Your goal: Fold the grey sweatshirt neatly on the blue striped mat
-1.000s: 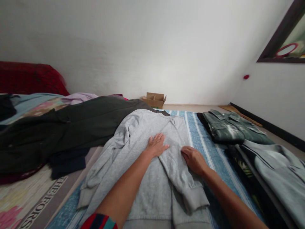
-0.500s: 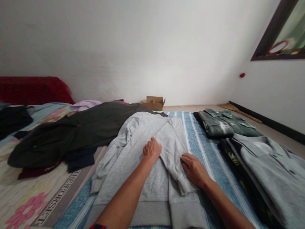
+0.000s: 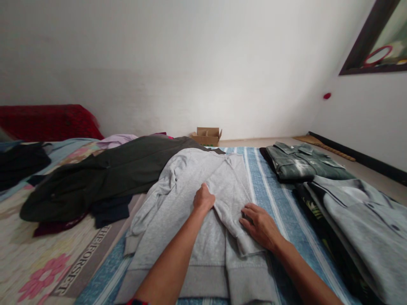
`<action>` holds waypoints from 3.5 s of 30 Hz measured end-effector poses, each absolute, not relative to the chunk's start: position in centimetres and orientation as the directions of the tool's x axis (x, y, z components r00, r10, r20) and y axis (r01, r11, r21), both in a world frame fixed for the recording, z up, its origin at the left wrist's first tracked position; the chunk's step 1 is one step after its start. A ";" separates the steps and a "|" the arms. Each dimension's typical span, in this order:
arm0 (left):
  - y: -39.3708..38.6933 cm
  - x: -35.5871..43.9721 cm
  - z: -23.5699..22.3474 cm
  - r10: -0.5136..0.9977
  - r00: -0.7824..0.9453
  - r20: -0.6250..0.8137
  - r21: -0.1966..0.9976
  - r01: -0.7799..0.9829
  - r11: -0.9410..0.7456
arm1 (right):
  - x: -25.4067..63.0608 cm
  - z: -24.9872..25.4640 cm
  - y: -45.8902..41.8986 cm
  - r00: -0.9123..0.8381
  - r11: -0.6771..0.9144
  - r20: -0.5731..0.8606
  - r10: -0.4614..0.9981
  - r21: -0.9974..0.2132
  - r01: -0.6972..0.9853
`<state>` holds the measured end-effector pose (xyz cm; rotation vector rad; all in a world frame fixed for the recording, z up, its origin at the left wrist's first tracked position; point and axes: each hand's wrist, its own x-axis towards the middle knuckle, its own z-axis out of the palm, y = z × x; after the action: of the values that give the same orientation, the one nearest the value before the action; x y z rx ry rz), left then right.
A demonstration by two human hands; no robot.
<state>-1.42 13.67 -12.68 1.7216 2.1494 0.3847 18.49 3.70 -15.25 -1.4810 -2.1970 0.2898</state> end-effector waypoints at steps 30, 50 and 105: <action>6.0 -0.3 -13.5 0.887 0.447 -0.118 0.240 0.879 -0.411 | 17.0 -13.4 2.0 -0.301 0.287 -0.029 0.953 -0.230 0.930; 5.1 -1.8 -14.5 0.905 0.425 -0.002 0.276 0.870 -0.408 | 15.2 -11.3 0.0 -0.462 0.427 -0.051 0.885 -0.307 0.851; -3.1 -15.0 -13.4 0.883 -0.376 0.283 0.327 0.903 0.279 | 16.7 -20.7 1.8 -0.439 0.465 0.165 0.883 -0.180 0.867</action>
<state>-14.98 -3.09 -13.41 1.7796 2.5488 0.7032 16.65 1.78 -20.73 -1.5098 -2.4787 0.1002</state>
